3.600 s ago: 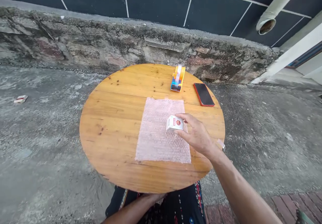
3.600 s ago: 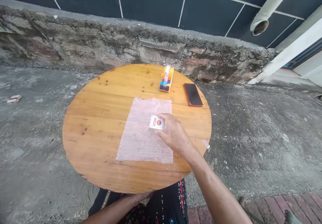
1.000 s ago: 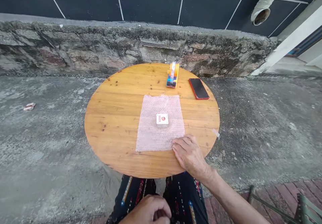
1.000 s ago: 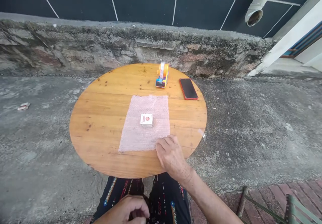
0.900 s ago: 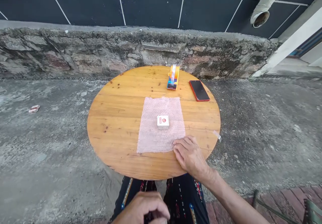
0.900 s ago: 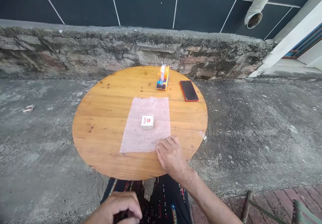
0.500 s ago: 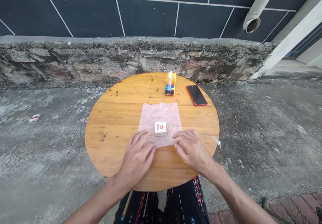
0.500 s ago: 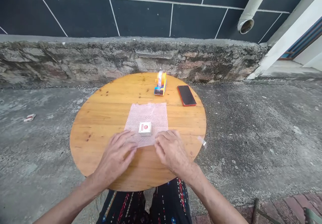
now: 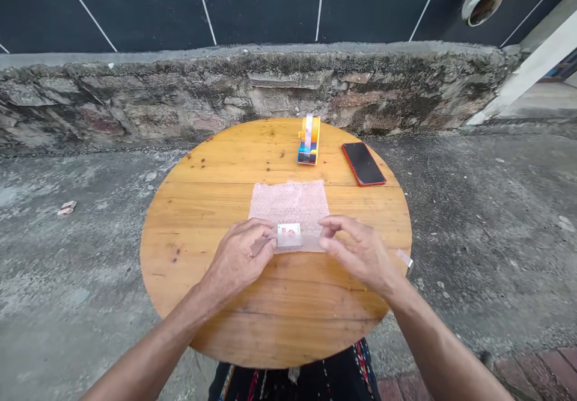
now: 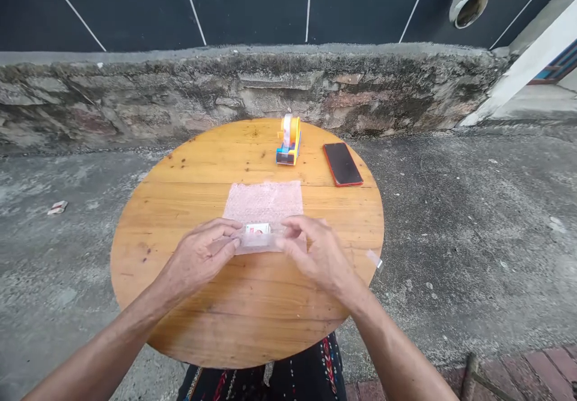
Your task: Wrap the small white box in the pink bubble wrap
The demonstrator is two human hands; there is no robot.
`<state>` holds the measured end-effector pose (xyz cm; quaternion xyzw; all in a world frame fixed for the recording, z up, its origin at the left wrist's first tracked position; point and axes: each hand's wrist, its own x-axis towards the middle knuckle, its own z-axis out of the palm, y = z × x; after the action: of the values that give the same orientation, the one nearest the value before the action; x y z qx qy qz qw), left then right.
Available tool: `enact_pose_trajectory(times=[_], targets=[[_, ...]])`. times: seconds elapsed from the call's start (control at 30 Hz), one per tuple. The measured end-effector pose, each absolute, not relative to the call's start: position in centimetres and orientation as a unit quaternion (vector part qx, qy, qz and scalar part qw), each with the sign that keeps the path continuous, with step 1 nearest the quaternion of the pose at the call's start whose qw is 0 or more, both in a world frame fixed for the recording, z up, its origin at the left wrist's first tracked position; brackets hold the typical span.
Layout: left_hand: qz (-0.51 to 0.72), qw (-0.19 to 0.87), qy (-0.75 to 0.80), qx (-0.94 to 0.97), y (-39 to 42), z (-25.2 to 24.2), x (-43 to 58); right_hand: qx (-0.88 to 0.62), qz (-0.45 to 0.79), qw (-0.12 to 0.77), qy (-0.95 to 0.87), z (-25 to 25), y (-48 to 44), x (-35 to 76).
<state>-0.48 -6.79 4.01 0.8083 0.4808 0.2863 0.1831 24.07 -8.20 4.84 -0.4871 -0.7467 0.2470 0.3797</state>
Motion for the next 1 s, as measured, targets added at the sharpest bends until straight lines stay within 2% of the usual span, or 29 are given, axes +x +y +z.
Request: enact_pose_trajectory(times=[0.13, 0.33, 0.43, 0.63, 1.0], targets=[[0.308, 0.162, 0.439, 0.829, -8.0, 4.0, -0.6, -0.493, 0.285, 0.402, -0.717, 6.3, -5.9, 25.0], [0.338, 0.103, 0.409, 0.842, -10.6, 3.1, -0.4, -0.373, 0.257, 0.211, -0.866, 5.9, -3.2, 22.3], [0.346, 0.103, 0.409, 0.838, -11.1, 2.6, -0.5, -0.35, 0.214, 0.158, -0.898, 4.7, -3.6, 20.9], [0.355, 0.123, 0.402, 0.835, -11.2, 2.2, -0.8, -0.397, 0.151, 0.151, -0.893, 3.7, -3.7, 20.3], [0.353, 0.137, 0.398, 0.835, -11.6, 2.5, -0.7, -0.413, 0.147, 0.145, -0.887, 3.4, -3.4, 20.1]])
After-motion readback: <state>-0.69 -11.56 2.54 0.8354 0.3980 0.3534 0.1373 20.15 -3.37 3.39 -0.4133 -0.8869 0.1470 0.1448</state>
